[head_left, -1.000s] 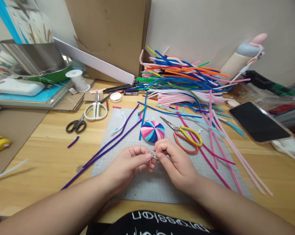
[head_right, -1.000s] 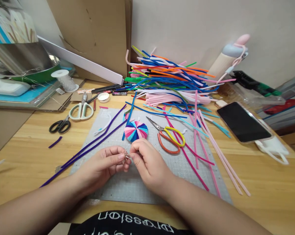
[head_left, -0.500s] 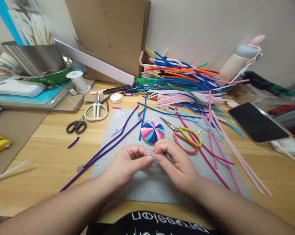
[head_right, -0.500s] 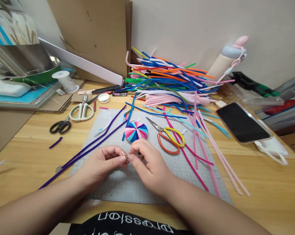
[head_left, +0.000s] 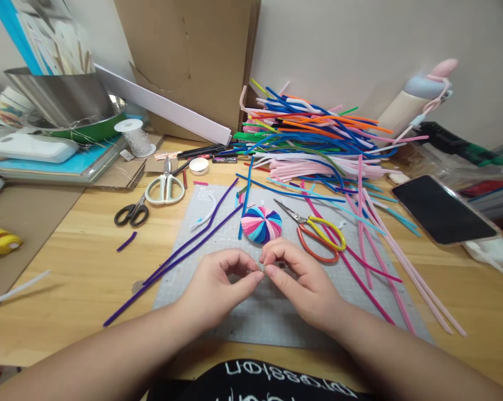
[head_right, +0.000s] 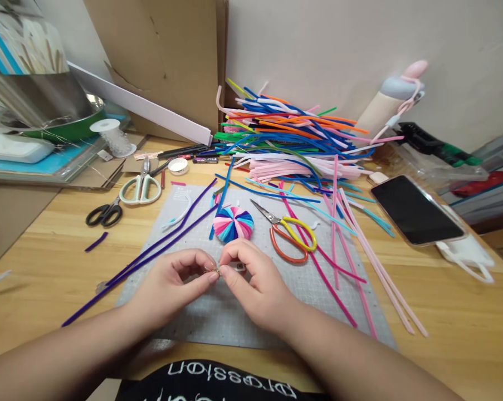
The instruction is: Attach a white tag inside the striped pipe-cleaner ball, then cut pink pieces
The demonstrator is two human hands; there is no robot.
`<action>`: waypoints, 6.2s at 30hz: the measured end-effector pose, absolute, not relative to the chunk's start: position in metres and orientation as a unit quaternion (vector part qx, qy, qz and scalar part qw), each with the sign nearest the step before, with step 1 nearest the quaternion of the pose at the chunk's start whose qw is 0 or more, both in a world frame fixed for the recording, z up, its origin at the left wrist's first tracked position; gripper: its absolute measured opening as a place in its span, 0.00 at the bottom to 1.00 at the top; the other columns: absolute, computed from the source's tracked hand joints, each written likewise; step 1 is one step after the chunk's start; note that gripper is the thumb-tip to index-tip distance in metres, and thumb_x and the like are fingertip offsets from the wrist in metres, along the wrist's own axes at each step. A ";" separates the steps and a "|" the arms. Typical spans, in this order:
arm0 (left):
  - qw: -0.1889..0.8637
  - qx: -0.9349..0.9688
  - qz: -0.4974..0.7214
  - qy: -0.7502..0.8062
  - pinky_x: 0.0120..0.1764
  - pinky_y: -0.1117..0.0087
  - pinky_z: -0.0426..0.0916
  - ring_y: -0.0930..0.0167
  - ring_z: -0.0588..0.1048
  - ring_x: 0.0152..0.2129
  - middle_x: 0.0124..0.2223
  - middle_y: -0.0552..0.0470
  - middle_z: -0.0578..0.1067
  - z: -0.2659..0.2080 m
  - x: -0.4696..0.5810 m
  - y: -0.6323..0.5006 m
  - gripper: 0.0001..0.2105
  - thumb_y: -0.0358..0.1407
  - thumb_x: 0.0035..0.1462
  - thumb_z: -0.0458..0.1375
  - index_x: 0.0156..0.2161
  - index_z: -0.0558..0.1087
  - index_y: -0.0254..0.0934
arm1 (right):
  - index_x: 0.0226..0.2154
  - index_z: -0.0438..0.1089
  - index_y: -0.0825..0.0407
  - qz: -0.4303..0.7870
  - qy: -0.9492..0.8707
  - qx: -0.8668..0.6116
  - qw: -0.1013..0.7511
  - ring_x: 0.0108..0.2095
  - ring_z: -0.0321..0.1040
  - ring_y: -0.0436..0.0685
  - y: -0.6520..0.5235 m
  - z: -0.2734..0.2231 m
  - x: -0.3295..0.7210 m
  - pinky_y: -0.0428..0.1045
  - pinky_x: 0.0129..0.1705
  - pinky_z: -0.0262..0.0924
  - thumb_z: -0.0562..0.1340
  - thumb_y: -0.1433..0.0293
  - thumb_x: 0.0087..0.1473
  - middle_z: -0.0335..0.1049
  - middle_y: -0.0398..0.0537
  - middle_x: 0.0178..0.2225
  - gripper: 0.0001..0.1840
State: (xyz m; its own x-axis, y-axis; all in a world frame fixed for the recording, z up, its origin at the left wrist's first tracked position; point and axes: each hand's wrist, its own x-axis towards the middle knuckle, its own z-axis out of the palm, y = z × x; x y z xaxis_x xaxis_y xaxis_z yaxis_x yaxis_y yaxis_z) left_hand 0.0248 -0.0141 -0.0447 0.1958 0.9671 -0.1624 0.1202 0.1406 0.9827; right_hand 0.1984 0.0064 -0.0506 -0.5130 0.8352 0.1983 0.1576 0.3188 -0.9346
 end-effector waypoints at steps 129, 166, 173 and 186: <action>0.674 0.402 0.447 0.428 0.30 0.74 0.64 0.76 0.70 0.21 0.23 0.50 0.75 -0.055 0.004 0.013 0.10 0.36 0.41 0.68 0.26 0.75 0.30 | 0.36 0.61 0.50 0.596 -0.609 -0.336 0.401 0.28 0.69 0.50 0.020 -0.081 0.190 0.47 0.31 0.63 0.63 0.67 0.52 0.68 0.40 0.27 0.10; 0.625 0.459 0.427 0.466 0.31 0.73 0.63 0.74 0.70 0.22 0.24 0.51 0.75 -0.053 0.004 0.013 0.08 0.37 0.43 0.66 0.24 0.75 0.32 | 0.37 0.68 0.49 0.431 -0.737 -0.355 0.381 0.31 0.66 0.54 0.024 -0.068 0.201 0.49 0.34 0.62 0.64 0.65 0.51 0.69 0.45 0.33 0.10; 0.706 0.349 0.458 0.411 0.38 0.69 0.68 0.69 0.75 0.32 0.35 0.43 0.78 -0.051 0.006 0.012 0.17 0.44 0.53 0.59 0.38 0.75 0.30 | 0.35 0.69 0.49 0.394 -0.737 -0.366 0.410 0.31 0.64 0.54 0.028 -0.067 0.203 0.49 0.32 0.60 0.63 0.65 0.51 0.66 0.45 0.31 0.08; 0.721 0.262 0.478 0.429 0.31 0.74 0.69 0.73 0.74 0.24 0.29 0.45 0.76 -0.049 0.005 0.011 0.10 0.36 0.55 0.57 0.34 0.74 0.27 | 0.37 0.69 0.49 0.395 -0.713 -0.379 0.439 0.31 0.64 0.54 0.027 -0.071 0.201 0.50 0.34 0.61 0.64 0.64 0.50 0.67 0.45 0.31 0.10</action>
